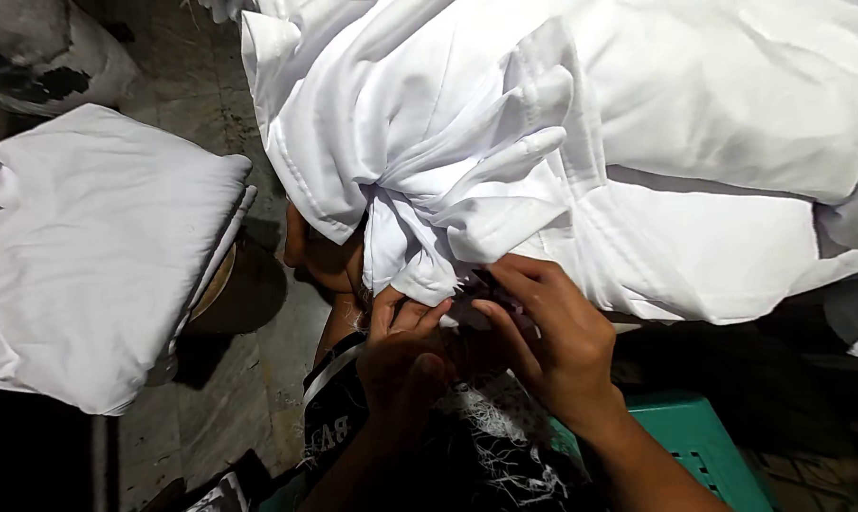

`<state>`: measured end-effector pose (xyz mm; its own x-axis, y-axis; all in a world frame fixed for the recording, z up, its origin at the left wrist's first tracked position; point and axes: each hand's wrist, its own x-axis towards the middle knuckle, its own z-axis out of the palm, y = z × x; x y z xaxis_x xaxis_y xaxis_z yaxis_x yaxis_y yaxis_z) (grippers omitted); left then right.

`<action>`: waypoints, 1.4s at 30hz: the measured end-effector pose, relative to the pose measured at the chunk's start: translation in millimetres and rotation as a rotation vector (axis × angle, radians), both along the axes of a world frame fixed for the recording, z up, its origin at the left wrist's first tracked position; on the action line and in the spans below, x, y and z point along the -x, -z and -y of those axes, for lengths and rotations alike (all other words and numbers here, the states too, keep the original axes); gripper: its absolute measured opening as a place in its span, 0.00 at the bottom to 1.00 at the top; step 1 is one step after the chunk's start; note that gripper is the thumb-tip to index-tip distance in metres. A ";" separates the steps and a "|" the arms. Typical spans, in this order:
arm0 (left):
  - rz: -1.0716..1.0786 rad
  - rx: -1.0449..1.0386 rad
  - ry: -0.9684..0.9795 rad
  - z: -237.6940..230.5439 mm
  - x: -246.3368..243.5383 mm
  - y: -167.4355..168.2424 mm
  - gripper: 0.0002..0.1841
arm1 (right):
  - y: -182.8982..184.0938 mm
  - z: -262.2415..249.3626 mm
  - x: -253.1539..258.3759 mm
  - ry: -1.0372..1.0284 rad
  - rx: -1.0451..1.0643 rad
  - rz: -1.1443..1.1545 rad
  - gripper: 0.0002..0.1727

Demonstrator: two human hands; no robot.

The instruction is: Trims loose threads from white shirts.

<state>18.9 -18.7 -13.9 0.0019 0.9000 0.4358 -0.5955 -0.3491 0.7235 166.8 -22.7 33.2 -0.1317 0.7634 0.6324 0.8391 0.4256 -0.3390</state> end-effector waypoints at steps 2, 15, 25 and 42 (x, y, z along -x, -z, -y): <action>-0.019 -0.001 -0.024 -1.5 1.0 -0.9 0.11 | -5.1 -3.5 -8.0 -0.019 -0.035 0.083 0.14; -0.061 0.245 -0.174 -21.5 0.7 -21.9 0.15 | -30.4 -27.6 -3.7 -0.097 -0.087 0.288 0.16; -0.036 0.238 -0.179 -21.5 0.5 -23.1 0.15 | -31.8 -28.1 -2.6 -0.091 -0.083 0.288 0.15; -0.035 0.258 -0.192 -20.6 0.2 -24.1 0.14 | -29.5 -27.4 -2.9 -0.097 -0.083 0.243 0.14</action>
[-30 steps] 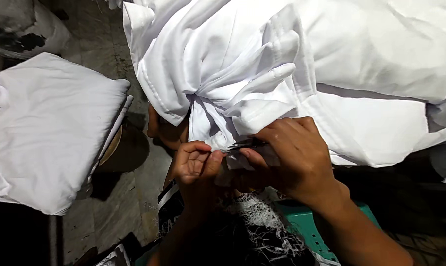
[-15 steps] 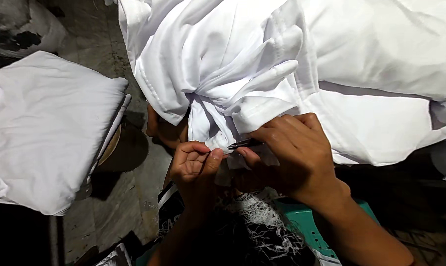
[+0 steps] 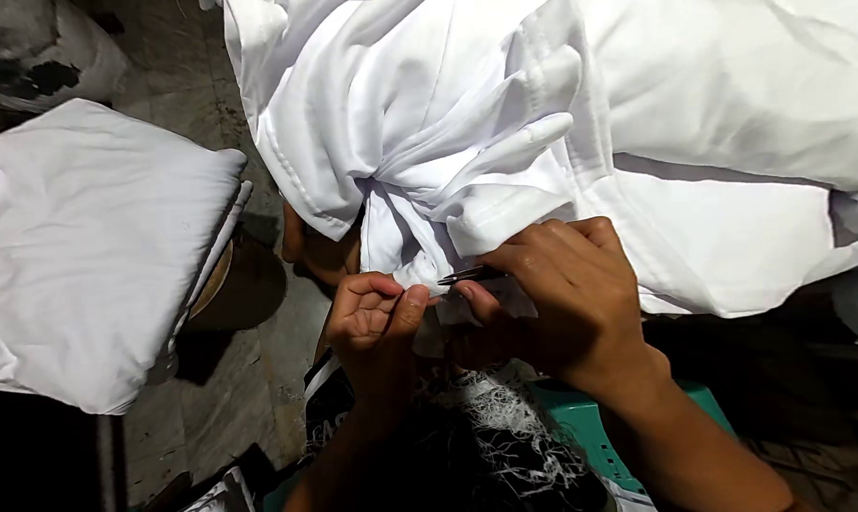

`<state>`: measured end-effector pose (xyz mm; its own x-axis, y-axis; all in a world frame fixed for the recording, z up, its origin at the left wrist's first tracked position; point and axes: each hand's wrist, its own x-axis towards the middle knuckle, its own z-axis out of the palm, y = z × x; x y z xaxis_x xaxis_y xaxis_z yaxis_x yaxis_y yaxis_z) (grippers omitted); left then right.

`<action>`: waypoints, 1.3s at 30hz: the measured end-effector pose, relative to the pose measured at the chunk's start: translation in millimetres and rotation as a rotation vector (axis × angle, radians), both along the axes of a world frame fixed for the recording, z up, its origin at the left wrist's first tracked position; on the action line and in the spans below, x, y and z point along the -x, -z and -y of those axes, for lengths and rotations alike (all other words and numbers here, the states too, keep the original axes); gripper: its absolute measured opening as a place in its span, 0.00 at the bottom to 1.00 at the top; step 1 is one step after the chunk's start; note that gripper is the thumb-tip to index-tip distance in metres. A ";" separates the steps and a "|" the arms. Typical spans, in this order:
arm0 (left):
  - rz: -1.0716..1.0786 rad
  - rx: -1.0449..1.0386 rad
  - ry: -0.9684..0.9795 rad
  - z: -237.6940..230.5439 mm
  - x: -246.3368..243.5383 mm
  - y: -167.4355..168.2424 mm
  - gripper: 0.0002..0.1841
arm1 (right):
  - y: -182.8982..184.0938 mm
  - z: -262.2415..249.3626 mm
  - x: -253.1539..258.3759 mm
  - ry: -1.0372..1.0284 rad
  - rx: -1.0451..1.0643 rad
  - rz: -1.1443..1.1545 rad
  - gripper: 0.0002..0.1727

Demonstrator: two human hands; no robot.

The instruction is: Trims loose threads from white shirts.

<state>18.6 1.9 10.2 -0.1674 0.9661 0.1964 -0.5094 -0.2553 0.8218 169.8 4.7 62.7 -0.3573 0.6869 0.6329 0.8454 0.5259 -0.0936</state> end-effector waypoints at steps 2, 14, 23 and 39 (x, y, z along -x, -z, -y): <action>0.010 0.000 0.003 0.1 -0.2 0.3 0.14 | 0.2 0.2 -0.3 0.007 0.001 0.003 0.14; 0.014 -0.014 0.008 -0.1 -1.0 1.1 0.14 | 1.3 1.0 -0.3 -0.075 0.089 -0.111 0.14; 0.059 0.031 0.020 1.2 0.2 0.2 0.14 | -0.1 2.1 -4.0 -0.019 0.048 -0.060 0.13; 0.057 0.016 0.021 1.4 -0.1 0.6 0.13 | 1.4 0.8 -1.6 -0.006 0.008 -0.043 0.14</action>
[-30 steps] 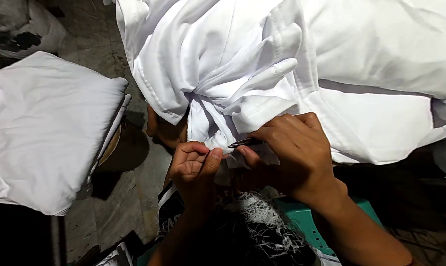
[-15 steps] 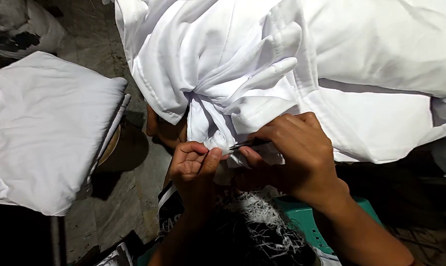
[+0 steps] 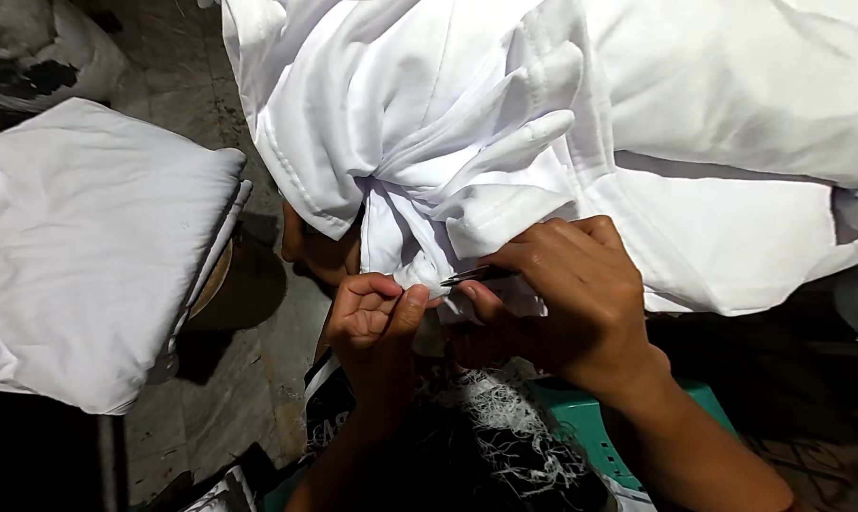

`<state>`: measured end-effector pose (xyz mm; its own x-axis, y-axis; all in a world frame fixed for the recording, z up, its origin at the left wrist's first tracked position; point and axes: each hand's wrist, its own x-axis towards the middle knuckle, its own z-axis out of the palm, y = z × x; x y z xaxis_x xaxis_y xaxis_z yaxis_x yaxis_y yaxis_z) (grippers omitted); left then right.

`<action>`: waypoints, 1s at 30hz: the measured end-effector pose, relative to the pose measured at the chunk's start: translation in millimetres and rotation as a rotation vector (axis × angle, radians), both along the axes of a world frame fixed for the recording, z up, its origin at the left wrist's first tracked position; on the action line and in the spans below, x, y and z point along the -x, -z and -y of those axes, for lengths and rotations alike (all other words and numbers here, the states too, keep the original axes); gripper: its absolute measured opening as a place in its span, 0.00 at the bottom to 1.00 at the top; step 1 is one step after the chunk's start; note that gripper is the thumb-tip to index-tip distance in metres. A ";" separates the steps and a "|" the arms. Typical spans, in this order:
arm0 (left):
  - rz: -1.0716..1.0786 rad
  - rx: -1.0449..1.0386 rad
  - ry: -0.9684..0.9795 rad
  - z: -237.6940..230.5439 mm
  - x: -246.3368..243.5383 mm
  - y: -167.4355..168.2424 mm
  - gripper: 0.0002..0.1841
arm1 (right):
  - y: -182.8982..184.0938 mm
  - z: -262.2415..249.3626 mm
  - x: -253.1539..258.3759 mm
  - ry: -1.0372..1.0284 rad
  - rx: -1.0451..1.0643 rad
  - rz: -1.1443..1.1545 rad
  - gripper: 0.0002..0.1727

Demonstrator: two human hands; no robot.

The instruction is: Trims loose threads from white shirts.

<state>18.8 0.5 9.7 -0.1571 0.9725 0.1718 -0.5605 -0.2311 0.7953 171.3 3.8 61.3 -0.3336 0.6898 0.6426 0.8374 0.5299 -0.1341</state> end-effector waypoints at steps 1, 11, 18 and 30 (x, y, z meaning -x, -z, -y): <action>-0.002 0.000 -0.001 0.1 0.0 -0.2 0.13 | 0.2 -0.1 0.3 0.001 0.001 -0.001 0.14; 0.003 0.000 -0.008 0.6 -0.5 -0.4 0.14 | 3.1 -0.2 3.3 0.020 0.001 -0.016 0.13; -0.030 -0.012 -0.011 0.7 0.1 -0.4 0.13 | 0.3 -0.9 -1.3 -0.096 0.150 -0.145 0.12; -0.163 -0.087 -0.065 -0.7 -3.7 4.1 0.16 | -10.9 11.6 8.0 -0.335 0.409 -0.370 0.11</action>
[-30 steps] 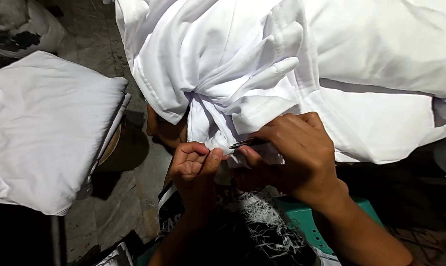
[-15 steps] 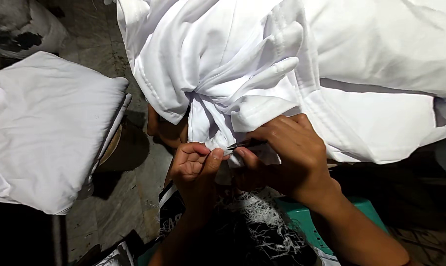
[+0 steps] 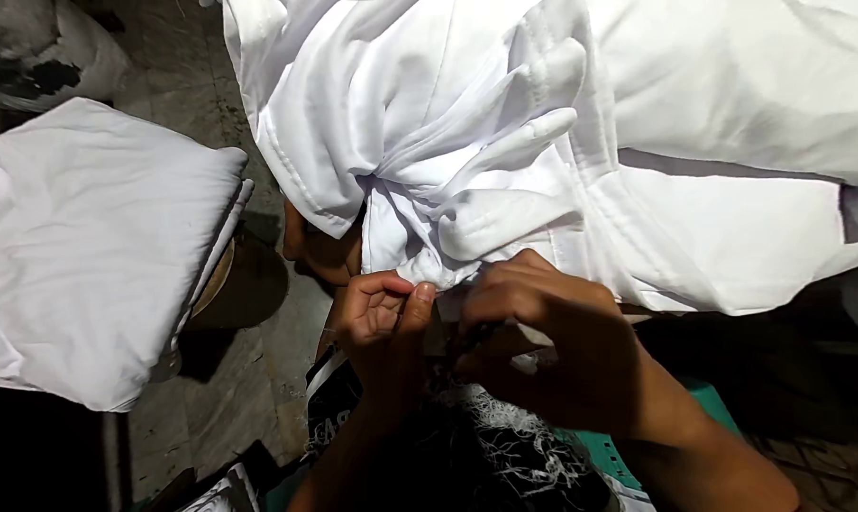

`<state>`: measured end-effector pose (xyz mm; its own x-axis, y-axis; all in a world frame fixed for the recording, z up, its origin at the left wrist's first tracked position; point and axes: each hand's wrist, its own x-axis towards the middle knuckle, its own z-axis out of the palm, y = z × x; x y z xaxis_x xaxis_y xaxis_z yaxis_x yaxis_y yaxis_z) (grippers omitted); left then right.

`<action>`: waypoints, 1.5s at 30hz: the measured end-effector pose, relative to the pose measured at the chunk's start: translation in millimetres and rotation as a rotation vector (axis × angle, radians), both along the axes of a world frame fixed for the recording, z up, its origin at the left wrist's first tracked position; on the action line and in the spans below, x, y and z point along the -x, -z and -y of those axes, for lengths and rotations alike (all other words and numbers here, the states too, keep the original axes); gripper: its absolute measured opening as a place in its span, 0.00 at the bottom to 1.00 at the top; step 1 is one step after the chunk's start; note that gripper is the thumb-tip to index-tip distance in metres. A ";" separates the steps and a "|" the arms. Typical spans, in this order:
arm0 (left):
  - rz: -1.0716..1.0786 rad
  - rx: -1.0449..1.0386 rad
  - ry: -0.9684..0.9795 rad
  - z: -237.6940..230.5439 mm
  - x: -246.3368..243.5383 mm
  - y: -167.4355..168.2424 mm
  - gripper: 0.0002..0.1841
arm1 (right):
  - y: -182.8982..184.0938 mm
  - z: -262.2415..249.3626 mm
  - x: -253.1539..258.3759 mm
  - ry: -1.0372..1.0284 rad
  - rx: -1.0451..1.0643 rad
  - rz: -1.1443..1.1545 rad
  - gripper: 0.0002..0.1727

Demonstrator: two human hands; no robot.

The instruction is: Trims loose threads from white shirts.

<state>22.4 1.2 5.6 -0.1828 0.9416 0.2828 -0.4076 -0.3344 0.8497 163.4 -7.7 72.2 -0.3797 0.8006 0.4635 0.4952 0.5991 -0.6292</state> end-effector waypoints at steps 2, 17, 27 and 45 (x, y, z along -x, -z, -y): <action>0.007 -0.030 0.025 0.1 -0.7 2.3 0.15 | -3.0 2.8 -0.4 -0.001 0.006 -0.016 0.10; -0.286 -0.055 -0.067 -1.4 5.1 2.8 0.08 | 14.4 0.9 -1.4 0.322 -0.265 0.413 0.19; -0.243 -0.226 -0.025 -6.6 25.2 -2.4 0.18 | 7.9 5.1 -6.1 0.028 0.181 0.050 0.15; -0.757 -0.122 -0.199 -8.1 36.8 24.1 0.30 | 35.1 -18.3 -2.2 0.357 -0.073 0.271 0.09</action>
